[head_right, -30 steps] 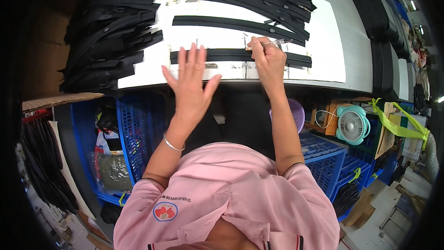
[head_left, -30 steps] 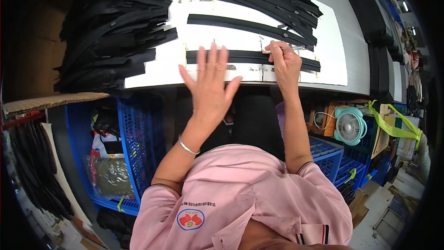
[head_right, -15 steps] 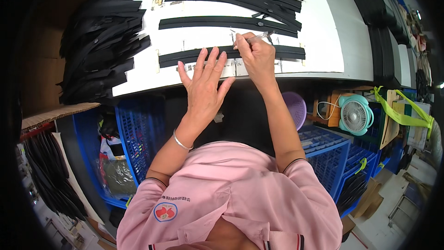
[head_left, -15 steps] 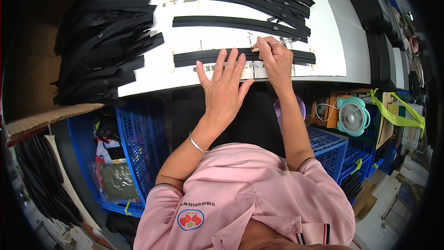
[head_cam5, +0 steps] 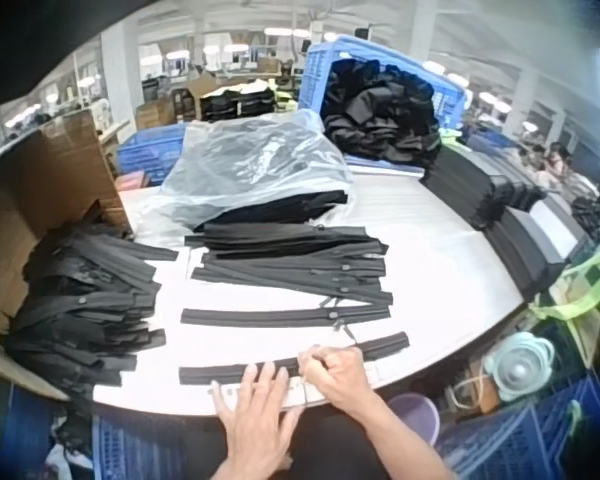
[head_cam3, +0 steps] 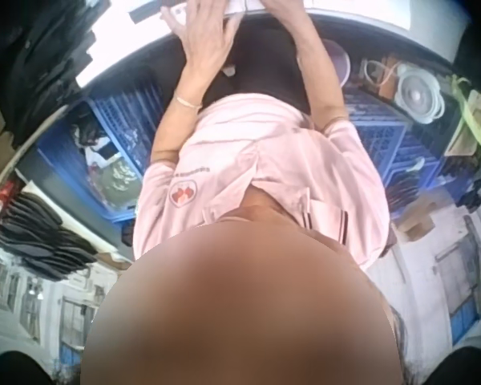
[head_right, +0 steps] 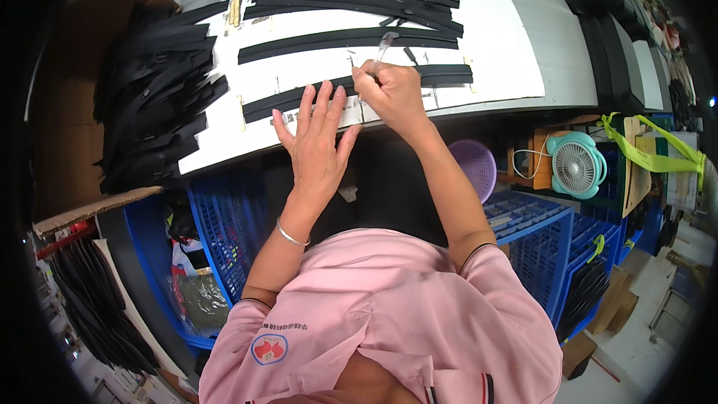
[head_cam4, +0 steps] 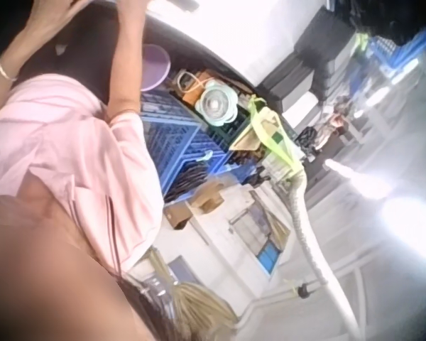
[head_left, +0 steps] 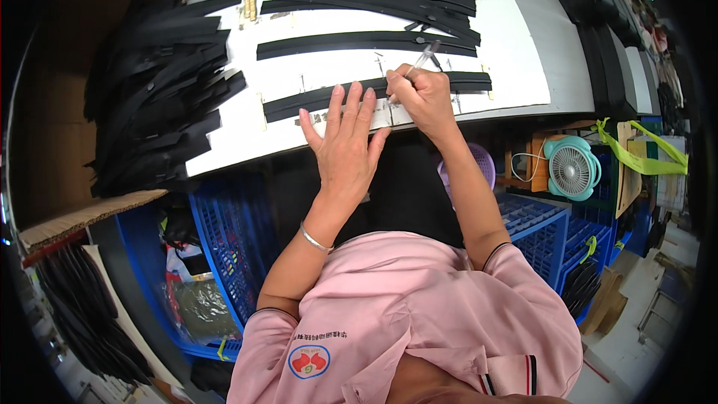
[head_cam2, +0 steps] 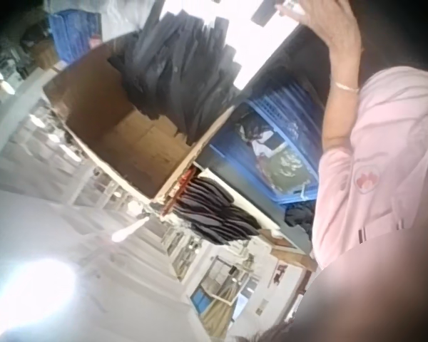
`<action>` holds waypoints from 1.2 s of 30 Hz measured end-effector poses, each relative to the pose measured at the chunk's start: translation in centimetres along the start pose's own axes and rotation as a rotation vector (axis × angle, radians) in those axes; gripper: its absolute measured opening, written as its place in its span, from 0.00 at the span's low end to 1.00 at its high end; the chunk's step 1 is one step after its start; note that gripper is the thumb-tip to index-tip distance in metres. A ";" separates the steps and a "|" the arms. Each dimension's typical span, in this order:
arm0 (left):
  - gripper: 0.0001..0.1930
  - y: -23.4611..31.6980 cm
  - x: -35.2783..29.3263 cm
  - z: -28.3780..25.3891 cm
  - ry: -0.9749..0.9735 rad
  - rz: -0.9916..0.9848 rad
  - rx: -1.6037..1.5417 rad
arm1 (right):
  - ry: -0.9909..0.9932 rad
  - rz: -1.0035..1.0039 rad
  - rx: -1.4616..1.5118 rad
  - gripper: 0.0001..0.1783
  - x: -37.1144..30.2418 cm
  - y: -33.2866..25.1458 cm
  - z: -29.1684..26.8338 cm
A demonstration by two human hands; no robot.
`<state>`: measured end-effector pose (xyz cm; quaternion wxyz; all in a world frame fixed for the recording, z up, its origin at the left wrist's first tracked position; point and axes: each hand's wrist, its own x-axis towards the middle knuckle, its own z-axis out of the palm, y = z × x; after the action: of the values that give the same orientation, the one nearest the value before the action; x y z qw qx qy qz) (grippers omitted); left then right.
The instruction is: The recorder is marking precise points on black zipper strips using a pen and a marked guide board at a warehouse workstation.
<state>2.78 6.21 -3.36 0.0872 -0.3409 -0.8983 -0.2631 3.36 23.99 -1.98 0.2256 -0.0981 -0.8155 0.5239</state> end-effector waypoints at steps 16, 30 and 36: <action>0.19 2.6 2.3 0.0 0.081 0.049 -0.085 | 0.263 0.183 0.042 0.15 0.5 2.7 -9.3; 0.05 7.3 8.8 6.0 0.183 0.190 -0.284 | 0.223 0.094 -0.027 0.15 0.4 3.7 -9.0; 0.04 7.3 8.7 6.1 0.160 0.189 -0.273 | 0.232 0.017 -0.170 0.13 0.5 4.5 -8.7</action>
<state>1.22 18.95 -2.55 0.1358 -0.4102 -0.8085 -0.3995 6.67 33.16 -2.90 0.3046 -0.1835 -0.8246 0.4399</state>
